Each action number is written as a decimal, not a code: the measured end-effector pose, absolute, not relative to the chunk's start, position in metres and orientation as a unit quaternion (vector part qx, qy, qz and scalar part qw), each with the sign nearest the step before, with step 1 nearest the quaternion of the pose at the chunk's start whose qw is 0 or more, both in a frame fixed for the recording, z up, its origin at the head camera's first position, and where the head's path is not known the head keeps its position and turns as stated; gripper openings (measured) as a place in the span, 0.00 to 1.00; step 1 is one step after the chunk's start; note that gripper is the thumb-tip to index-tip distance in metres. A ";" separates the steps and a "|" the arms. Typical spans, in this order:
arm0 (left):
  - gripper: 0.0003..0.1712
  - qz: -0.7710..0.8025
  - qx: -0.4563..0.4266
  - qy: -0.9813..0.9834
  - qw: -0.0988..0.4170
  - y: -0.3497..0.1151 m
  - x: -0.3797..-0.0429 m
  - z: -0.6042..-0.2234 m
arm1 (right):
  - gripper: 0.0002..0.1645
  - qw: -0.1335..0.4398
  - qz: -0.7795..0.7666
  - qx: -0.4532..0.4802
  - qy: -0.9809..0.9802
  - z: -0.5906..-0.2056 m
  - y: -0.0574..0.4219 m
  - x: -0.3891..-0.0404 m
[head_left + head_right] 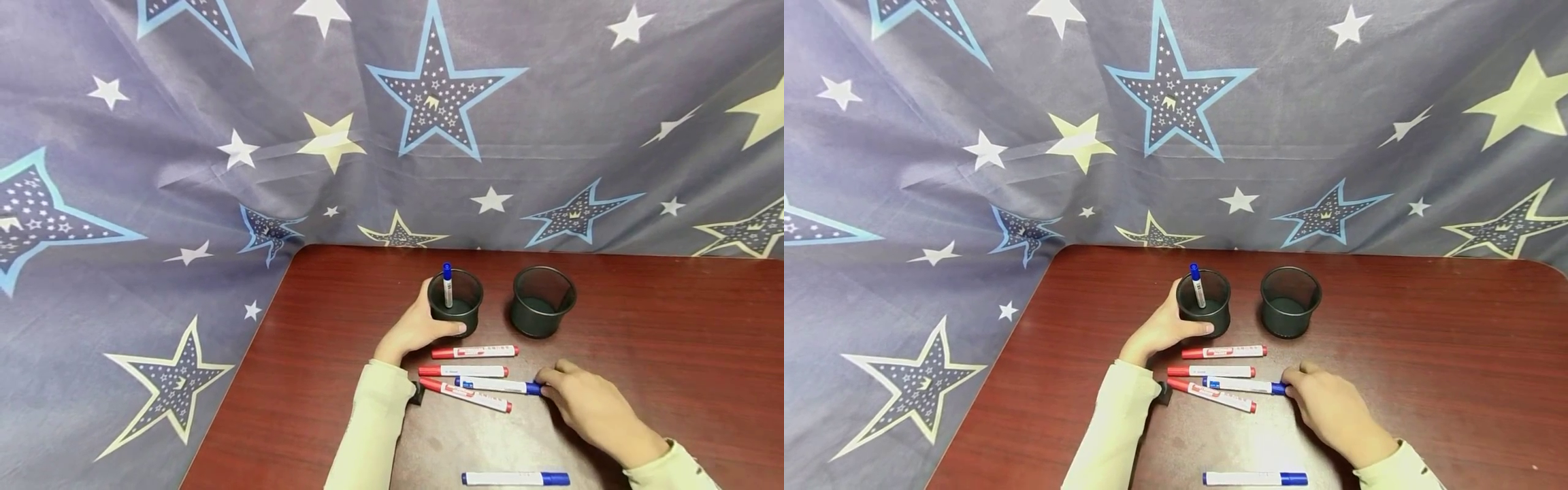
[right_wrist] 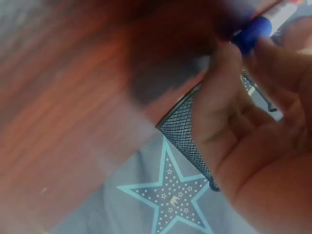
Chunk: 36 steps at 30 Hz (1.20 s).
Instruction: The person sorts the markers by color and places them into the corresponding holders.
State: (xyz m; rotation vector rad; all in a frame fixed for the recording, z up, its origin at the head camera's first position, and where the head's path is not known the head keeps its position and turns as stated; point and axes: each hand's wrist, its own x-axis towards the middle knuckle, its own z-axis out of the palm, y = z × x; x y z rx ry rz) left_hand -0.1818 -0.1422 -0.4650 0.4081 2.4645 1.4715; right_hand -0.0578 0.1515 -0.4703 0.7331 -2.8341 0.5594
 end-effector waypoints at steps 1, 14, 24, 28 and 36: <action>0.59 0.505 0.139 0.843 0.121 -0.142 -0.182 -0.465 | 0.15 0.075 0.190 0.248 -0.947 -0.471 0.152 -0.058; 0.61 0.505 0.134 0.844 0.124 -0.142 -0.184 -0.467 | 0.18 0.031 0.181 0.263 -0.947 -0.467 0.159 -0.055; 0.60 0.512 0.139 0.839 0.124 -0.143 -0.183 -0.468 | 0.21 0.127 0.234 0.327 -0.906 -0.446 0.168 -0.056; 0.60 0.509 0.140 0.840 0.123 -0.142 -0.183 -0.467 | 0.24 0.149 0.284 0.331 -0.887 -0.426 0.166 -0.057; 0.60 0.507 0.142 0.841 0.123 -0.143 -0.182 -0.467 | 0.28 0.176 0.408 0.343 -0.828 -0.386 0.149 -0.069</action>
